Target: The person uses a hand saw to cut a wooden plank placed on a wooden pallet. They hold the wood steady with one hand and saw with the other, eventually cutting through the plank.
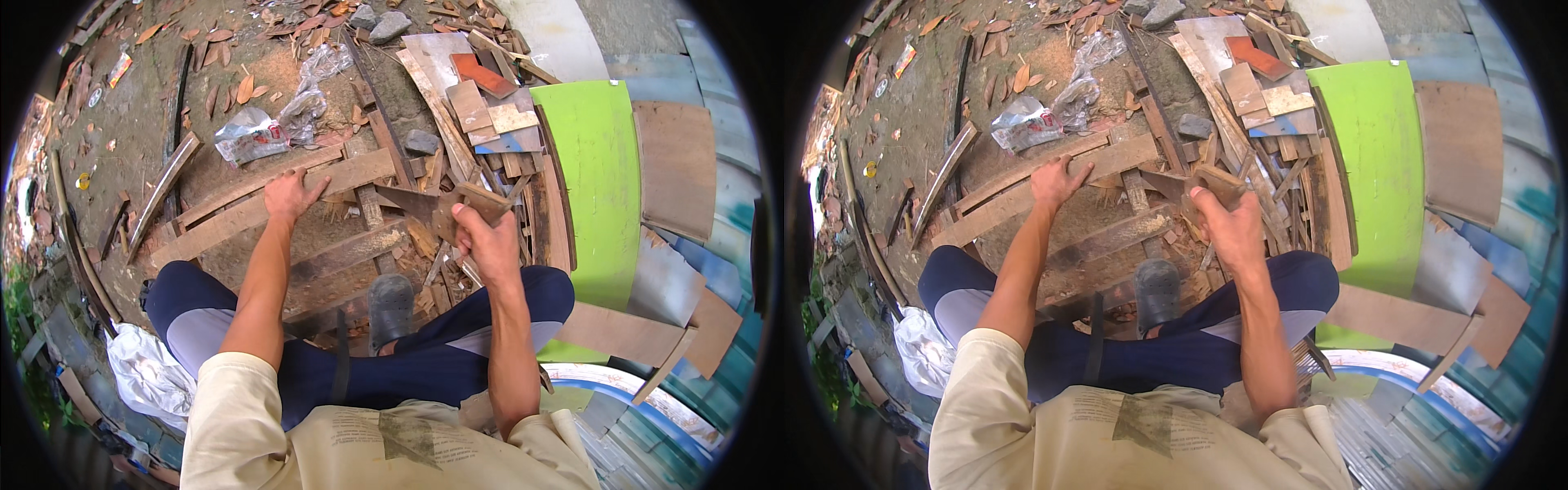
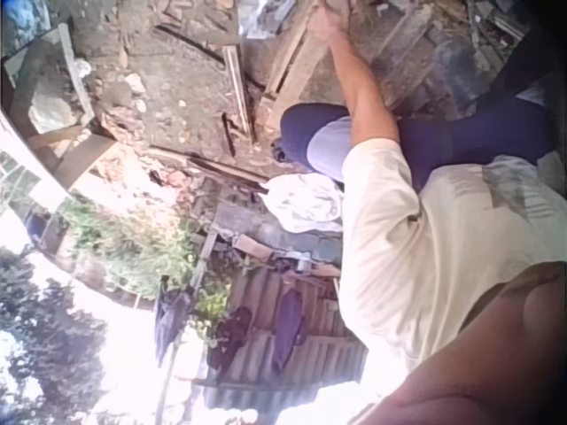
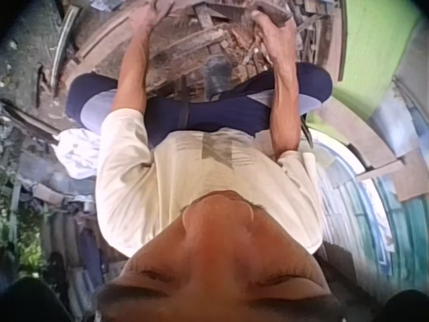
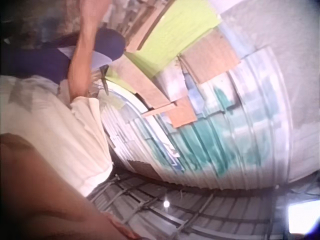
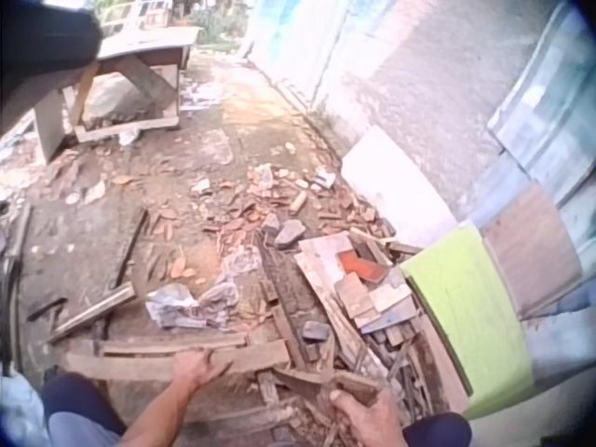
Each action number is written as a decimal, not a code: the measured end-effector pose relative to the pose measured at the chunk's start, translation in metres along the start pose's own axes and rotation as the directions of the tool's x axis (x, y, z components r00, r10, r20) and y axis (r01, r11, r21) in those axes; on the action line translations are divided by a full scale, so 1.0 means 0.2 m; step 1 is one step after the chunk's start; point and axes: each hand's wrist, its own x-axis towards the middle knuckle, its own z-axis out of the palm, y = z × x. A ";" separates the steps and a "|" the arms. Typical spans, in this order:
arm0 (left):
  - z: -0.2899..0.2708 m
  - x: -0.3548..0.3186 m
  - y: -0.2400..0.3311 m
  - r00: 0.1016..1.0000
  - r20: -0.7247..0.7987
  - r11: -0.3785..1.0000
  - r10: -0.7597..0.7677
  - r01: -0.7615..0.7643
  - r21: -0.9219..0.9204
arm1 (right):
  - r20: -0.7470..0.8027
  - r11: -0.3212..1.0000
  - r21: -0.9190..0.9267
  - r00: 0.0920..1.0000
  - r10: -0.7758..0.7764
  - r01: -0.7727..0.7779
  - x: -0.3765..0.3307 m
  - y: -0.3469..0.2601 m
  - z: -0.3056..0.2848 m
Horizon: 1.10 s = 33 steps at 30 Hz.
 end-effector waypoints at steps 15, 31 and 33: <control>0.02 0.01 -0.01 1.000 -0.021 0.998 0.017 -0.018 -0.053 | 0.052 0.998 -0.047 0.998 -0.036 0.038 -0.09 -0.04 0.23; 0.08 0.03 -0.05 0.997 -0.054 0.998 0.049 -0.051 -0.040 | 0.045 0.900 -0.359 0.968 -0.247 0.246 0.16 0.30 0.40; 0.07 0.03 -0.05 0.998 -0.051 0.998 0.046 -0.048 -0.042 | 0.052 0.889 -0.311 0.940 -0.337 0.336 0.10 0.30 0.42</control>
